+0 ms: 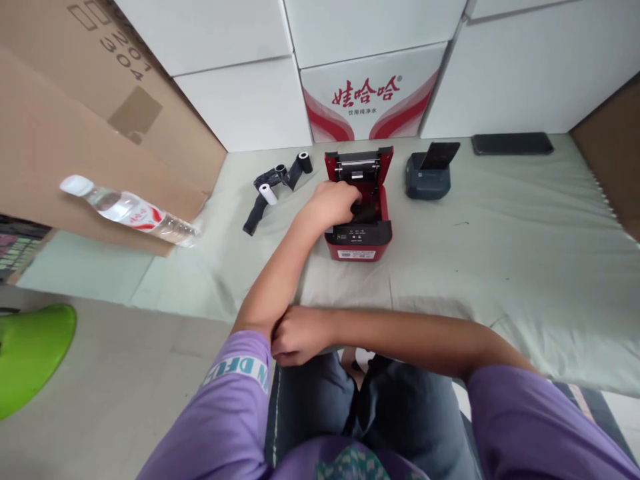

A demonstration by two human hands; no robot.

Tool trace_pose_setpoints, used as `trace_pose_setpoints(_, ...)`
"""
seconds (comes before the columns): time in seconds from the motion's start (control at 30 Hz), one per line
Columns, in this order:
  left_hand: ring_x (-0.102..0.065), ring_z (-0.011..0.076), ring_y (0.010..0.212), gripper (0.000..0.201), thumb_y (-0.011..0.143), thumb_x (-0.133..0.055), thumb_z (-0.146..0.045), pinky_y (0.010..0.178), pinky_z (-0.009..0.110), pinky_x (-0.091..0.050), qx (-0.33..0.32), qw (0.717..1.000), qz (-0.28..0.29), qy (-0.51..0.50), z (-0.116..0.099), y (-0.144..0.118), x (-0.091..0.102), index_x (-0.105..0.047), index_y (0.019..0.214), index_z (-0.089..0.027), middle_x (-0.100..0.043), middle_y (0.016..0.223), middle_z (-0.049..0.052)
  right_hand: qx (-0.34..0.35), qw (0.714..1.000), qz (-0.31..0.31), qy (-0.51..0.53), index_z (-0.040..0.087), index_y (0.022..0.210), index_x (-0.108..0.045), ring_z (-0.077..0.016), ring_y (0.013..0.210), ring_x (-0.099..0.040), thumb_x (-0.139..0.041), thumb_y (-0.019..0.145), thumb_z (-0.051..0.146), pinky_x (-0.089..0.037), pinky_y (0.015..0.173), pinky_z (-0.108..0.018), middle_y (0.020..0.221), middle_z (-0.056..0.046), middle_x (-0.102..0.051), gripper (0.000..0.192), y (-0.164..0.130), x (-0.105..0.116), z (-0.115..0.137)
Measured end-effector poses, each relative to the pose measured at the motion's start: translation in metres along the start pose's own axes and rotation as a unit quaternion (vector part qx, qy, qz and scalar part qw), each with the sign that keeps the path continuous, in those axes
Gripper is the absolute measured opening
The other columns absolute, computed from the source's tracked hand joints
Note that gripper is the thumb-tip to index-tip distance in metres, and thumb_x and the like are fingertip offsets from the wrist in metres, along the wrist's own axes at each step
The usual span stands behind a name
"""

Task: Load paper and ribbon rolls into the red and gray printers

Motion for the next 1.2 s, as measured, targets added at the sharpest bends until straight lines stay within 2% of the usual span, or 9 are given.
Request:
trace_pose_setpoints(0.23,-0.074,0.0217,0.087,0.018,0.094,-0.067,-0.024,0.083,0.034,-0.058,0.001,0.994,0.014,-0.107,-0.017,-0.046,0.071,-0.080,0.107,-0.021,-0.079,0.094,0.004,0.016,1.000,-0.002,0.003,0.018,0.097,-0.083,-0.0223,0.091,-0.079,-0.052,0.106,0.026,-0.049,0.082,-0.038,0.097,-0.008,-0.087,0.033,0.002,-0.004,-0.002)
trace_pose_setpoints(0.33,-0.073,0.0195,0.089,0.018,0.101,-0.064,-0.031,0.084,0.033,-0.057,-0.010,0.977,-0.048,-0.205,0.000,-0.068,0.095,-0.076,0.110,-0.022,-0.076,0.095,0.002,0.019,1.000,-0.011,0.008,0.019,0.095,-0.082,-0.0224,0.090,-0.079,-0.051,0.106,0.026,-0.048,0.084,-0.038,0.096,-0.008,-0.087,0.034,0.003,-0.007,-0.004)
trace_pose_setpoints(0.43,-0.067,0.0184,0.083,0.025,0.101,-0.071,-0.045,0.079,0.034,-0.056,-0.012,0.942,-0.125,-0.312,0.035,-0.079,0.102,-0.074,0.109,-0.022,-0.073,0.091,0.003,0.013,1.000,-0.019,0.017,0.019,0.091,-0.080,-0.0217,0.087,-0.078,-0.052,0.106,0.027,-0.047,0.081,-0.038,0.095,-0.008,-0.087,0.032,0.003,-0.010,-0.005)
trace_pose_setpoints(0.57,-0.060,0.0183,0.081,0.036,0.099,-0.074,-0.058,0.074,0.033,-0.055,0.072,0.900,-0.267,-0.337,0.082,-0.078,0.097,-0.075,0.111,-0.024,-0.072,0.090,0.003,0.013,0.999,-0.035,0.023,0.019,0.089,-0.079,-0.0205,0.083,-0.076,-0.055,0.105,0.027,-0.044,0.078,-0.039,0.095,-0.008,-0.086,0.030,0.002,-0.014,-0.007)
trace_pose_setpoints(0.63,-0.060,0.0170,0.076,0.027,0.105,-0.065,-0.047,0.071,0.032,-0.053,0.146,0.892,-0.280,-0.324,0.096,-0.073,0.091,-0.076,0.110,-0.022,-0.070,0.088,0.004,0.013,0.999,-0.040,0.026,0.019,0.089,-0.078,-0.0200,0.081,-0.075,-0.055,0.105,0.026,-0.043,0.077,-0.039,0.093,-0.008,-0.086,0.029,0.002,-0.017,-0.008)
trace_pose_setpoints(0.73,-0.063,0.0169,0.072,0.020,0.101,-0.064,-0.030,0.066,0.029,-0.050,0.241,0.913,-0.183,-0.272,0.110,-0.064,0.077,-0.078,0.114,-0.022,-0.068,0.085,0.004,0.014,0.998,-0.048,0.030,0.020,0.087,-0.076,-0.0196,0.079,-0.074,-0.055,0.106,0.026,-0.042,0.075,-0.038,0.091,-0.007,-0.086,0.029,0.002,-0.018,-0.008)
trace_pose_setpoints(0.87,-0.070,0.0202,0.078,0.035,0.088,-0.068,-0.016,0.069,0.028,-0.054,0.280,0.940,-0.034,-0.193,0.122,-0.051,0.054,-0.081,0.119,-0.024,-0.072,0.088,0.004,0.011,0.998,-0.052,0.035,0.020,0.084,-0.074,-0.0195,0.078,-0.073,-0.056,0.105,0.026,-0.041,0.074,-0.038,0.089,-0.007,-0.085,0.028,0.002,-0.016,-0.008)
trace_pose_setpoints(1.03,-0.074,0.0241,0.089,0.028,0.095,-0.064,-0.022,0.080,0.033,-0.060,0.287,0.946,-0.006,-0.150,0.130,-0.039,0.033,-0.082,0.116,-0.022,-0.079,0.102,0.008,0.013,0.998,-0.051,0.036,0.020,0.085,-0.075,-0.0196,0.079,-0.073,-0.056,0.105,0.025,-0.042,0.075,-0.038,0.089,-0.007,-0.085,0.029,0.002,-0.014,-0.007)
trace_pose_setpoints(1.2,-0.074,0.0285,0.114,0.045,0.085,-0.079,-0.018,0.105,0.038,-0.058,0.326,0.941,-0.053,-0.068,0.135,-0.038,0.029,-0.077,0.131,-0.020,-0.079,0.131,0.012,0.014,0.998,-0.048,0.037,0.020,0.087,-0.077,-0.0202,0.081,-0.074,-0.056,0.105,0.026,-0.043,0.076,-0.038,0.091,-0.007,-0.085,0.028,0.002,-0.014,-0.008)
Point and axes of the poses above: each hand's wrist, its own y-axis towards the middle knuckle, its own x-axis out of the back of the hand, z = x × y, the point moved 1 cm from there along y, towards the middle knuckle
